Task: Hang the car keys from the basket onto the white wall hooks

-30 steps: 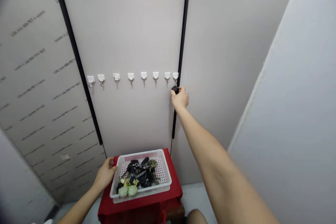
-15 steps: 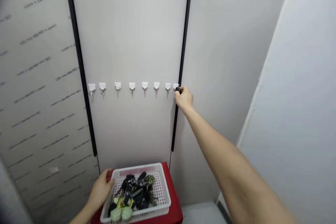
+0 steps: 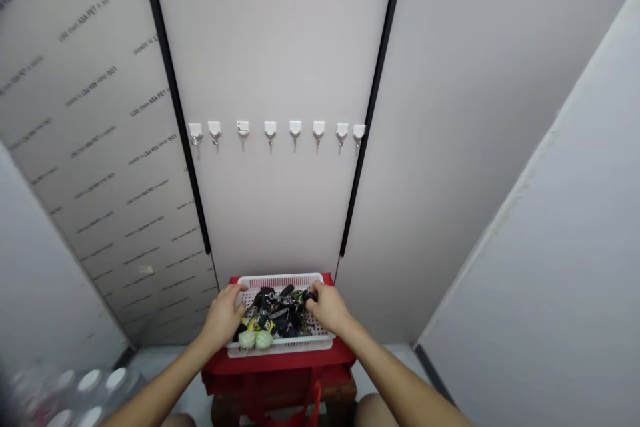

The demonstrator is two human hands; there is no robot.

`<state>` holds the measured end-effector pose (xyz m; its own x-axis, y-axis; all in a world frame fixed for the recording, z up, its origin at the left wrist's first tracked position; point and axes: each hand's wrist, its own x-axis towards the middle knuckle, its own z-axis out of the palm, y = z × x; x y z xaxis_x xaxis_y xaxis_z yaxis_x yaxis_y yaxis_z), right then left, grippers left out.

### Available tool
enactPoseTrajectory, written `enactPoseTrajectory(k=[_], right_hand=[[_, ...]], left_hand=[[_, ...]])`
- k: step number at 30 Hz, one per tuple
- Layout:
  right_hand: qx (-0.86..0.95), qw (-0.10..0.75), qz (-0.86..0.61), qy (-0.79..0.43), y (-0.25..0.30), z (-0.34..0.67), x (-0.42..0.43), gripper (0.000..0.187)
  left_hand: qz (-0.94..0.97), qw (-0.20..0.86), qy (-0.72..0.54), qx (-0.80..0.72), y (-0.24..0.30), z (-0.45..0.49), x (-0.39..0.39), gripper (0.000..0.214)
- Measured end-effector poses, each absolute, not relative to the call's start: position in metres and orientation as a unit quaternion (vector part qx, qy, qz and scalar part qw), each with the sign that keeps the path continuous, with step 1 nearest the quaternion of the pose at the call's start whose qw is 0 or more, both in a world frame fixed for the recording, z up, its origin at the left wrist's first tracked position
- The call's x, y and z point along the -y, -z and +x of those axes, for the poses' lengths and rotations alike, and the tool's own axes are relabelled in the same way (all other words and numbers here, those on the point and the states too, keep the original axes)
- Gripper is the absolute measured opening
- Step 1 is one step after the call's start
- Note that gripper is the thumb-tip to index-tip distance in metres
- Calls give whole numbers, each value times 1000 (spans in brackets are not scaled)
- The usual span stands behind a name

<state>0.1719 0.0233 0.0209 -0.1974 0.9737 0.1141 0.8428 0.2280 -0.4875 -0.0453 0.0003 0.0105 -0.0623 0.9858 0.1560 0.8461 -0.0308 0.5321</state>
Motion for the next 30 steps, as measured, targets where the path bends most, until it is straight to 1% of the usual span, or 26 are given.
enactPoseTrajectory(k=[3, 6, 9, 12, 19, 25, 30], right_hand=[[767, 160, -603, -152, -17, 166, -21, 17], [786, 134, -587, -141, -19, 156, -14, 20], [798, 155, -570, -118, -17, 146, -3, 20], [791, 184, -572, -111, -12, 143, 5, 23], [775, 222, -575, -141, -4, 146, 9, 22], [760, 237, -586, -152, 2, 143, 4, 19], [749, 237, -594, -174, 2, 145, 0, 15]], left_hand=[[671, 140, -252, -683, -15, -45, 0, 31], [660, 168, -247, -690, -13, -40, 1, 32], [658, 199, -234, -688, -2, -33, 6, 31], [661, 207, -231, -683, 5, -27, 11, 29], [661, 175, -254, -684, 6, -28, 18, 26], [680, 187, -229, -671, 3, -30, 12, 40], [677, 205, -155, -689, -11, -26, 5, 49]])
